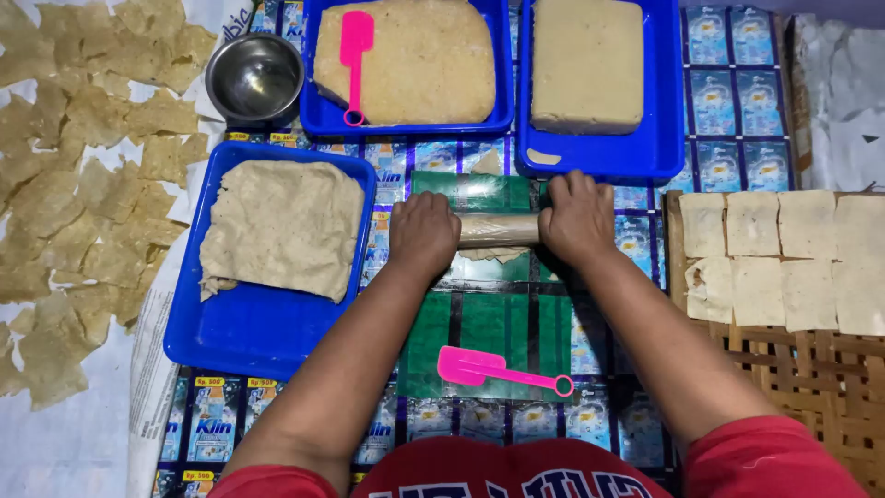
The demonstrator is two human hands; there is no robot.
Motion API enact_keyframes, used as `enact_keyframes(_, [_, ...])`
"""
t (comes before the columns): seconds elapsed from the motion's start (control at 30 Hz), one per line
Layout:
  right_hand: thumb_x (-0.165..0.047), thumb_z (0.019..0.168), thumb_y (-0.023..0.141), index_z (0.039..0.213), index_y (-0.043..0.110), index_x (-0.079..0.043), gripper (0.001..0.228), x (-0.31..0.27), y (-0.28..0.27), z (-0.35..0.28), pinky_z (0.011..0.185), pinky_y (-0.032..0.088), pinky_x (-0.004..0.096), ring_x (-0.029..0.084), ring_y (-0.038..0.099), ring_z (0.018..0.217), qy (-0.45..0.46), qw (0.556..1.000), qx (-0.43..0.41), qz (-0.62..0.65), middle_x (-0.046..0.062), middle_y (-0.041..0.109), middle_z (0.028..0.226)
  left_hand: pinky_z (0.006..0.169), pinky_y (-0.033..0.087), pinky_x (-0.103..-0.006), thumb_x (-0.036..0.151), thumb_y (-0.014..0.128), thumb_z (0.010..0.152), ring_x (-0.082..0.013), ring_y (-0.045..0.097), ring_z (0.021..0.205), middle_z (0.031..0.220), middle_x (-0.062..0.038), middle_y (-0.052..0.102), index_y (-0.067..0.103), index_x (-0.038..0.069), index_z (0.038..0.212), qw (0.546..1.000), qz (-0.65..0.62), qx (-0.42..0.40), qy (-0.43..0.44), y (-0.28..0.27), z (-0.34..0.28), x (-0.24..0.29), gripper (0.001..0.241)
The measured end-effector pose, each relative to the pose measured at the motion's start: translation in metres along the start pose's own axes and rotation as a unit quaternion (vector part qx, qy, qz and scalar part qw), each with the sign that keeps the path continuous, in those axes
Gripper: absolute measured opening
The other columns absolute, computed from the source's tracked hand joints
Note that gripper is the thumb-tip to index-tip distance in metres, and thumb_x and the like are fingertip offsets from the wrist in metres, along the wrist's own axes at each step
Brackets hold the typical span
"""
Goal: Flattening and shaping dough using a rolling pin and a scraper tool on a prepared surface.
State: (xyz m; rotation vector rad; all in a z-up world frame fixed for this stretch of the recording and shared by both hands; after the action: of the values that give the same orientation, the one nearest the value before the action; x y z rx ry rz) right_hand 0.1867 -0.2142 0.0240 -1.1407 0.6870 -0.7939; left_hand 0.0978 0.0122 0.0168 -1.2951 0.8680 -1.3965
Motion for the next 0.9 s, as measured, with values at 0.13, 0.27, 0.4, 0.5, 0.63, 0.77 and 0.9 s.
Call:
enact_keyframes(0.13, [-0.021, 0.087, 0.068, 0.131, 0.061, -0.010, 0.045, -0.023, -0.072, 0.027, 0.111, 0.016, 0.071, 0.041, 0.053, 0.128, -0.019, 0.991, 0.128, 0.016, 0.017, 0.052, 0.144, 0.105, 0.037, -0.0505, 0.025, 0.050, 0.090, -0.0342, 0.052, 0.126, 0.126, -0.014, 0.057, 0.056, 0.014, 0.107, 0.999, -0.034, 0.010, 0.012, -0.035, 0.032, 0.012, 0.021])
enact_keyframes(0.27, [-0.025, 0.104, 0.060, 0.164, 0.035, -0.009, 0.067, -0.026, -0.067, 0.047, 0.111, -0.008, 0.077, 0.043, 0.006, 0.157, 0.037, 0.996, 0.013, 0.077, 0.027, 0.012, 0.170, 0.126, -0.001, -0.0596, 0.023, 0.040, 0.098, -0.0376, 0.006, 0.158, 0.169, -0.022, 0.015, 0.031, 0.006, 0.156, 0.992, -0.040, -0.116, -0.030, -0.051, 0.045, 0.026, 0.061])
enact_keyframes(0.4, [-0.037, 0.102, 0.051, 0.167, 0.024, -0.020, 0.073, -0.026, -0.044, 0.029, 0.115, -0.010, 0.078, 0.036, -0.007, 0.159, 0.055, 0.992, -0.079, 0.078, 0.020, 0.001, 0.173, 0.126, -0.007, -0.0601, 0.029, 0.036, 0.097, -0.0342, -0.003, 0.160, 0.173, -0.019, -0.001, 0.018, 0.011, 0.164, 0.983, -0.033, -0.177, -0.041, -0.035, 0.032, 0.024, 0.072])
enact_keyframes(0.5, [-0.030, 0.103, 0.053, 0.167, 0.024, -0.019, 0.071, -0.027, -0.044, 0.015, 0.114, -0.009, 0.079, 0.038, -0.005, 0.158, 0.051, 0.993, -0.069, 0.084, 0.019, 0.000, 0.173, 0.125, -0.008, -0.0613, 0.031, 0.033, 0.098, -0.0342, -0.004, 0.160, 0.173, -0.018, -0.001, 0.018, 0.014, 0.165, 0.981, -0.016, -0.191, -0.035, -0.035, 0.021, 0.029, 0.071])
enact_keyframes(0.63, [-0.032, 0.104, 0.048, 0.167, 0.027, -0.020, 0.067, -0.027, -0.041, -0.001, 0.114, -0.011, 0.078, 0.037, -0.005, 0.159, 0.055, 0.992, -0.068, 0.093, 0.018, 0.001, 0.173, 0.124, -0.007, -0.0634, 0.029, 0.032, 0.097, -0.0344, -0.003, 0.160, 0.173, -0.018, 0.001, 0.020, 0.015, 0.165, 0.983, -0.009, -0.180, -0.028, -0.037, 0.003, 0.032, 0.070])
enact_keyframes(0.77, [-0.037, 0.105, 0.040, 0.166, 0.029, -0.025, 0.063, -0.033, -0.037, -0.018, 0.118, -0.005, 0.074, 0.034, -0.004, 0.160, 0.042, 0.991, -0.088, 0.092, 0.014, -0.001, 0.174, 0.122, -0.006, -0.0664, 0.035, 0.032, 0.099, -0.0325, 0.003, 0.160, 0.172, -0.017, 0.009, 0.029, 0.016, 0.161, 0.988, 0.007, -0.151, -0.017, -0.040, -0.015, 0.036, 0.065])
enact_keyframes(0.9, [-0.041, 0.108, 0.036, 0.161, 0.040, -0.028, 0.055, -0.040, -0.040, -0.038, 0.120, 0.004, 0.070, 0.031, 0.009, 0.160, 0.026, 0.994, -0.067, 0.083, 0.009, 0.009, 0.175, 0.122, -0.003, -0.0664, 0.039, 0.031, 0.101, -0.0303, 0.012, 0.159, 0.170, -0.016, 0.020, 0.035, 0.018, 0.157, 0.992, 0.022, -0.121, -0.013, -0.041, -0.033, 0.039, 0.060])
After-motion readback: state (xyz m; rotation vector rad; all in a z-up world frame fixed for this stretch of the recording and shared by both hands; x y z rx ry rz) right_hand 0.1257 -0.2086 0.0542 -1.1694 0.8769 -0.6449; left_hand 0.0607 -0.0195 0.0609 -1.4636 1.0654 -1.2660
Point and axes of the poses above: each hand's wrist, its own z-axis towards the middle knuckle, its own y-axis out of the palm, x = y × z, the point moved 10 cm from there along z, towards the middle knuckle
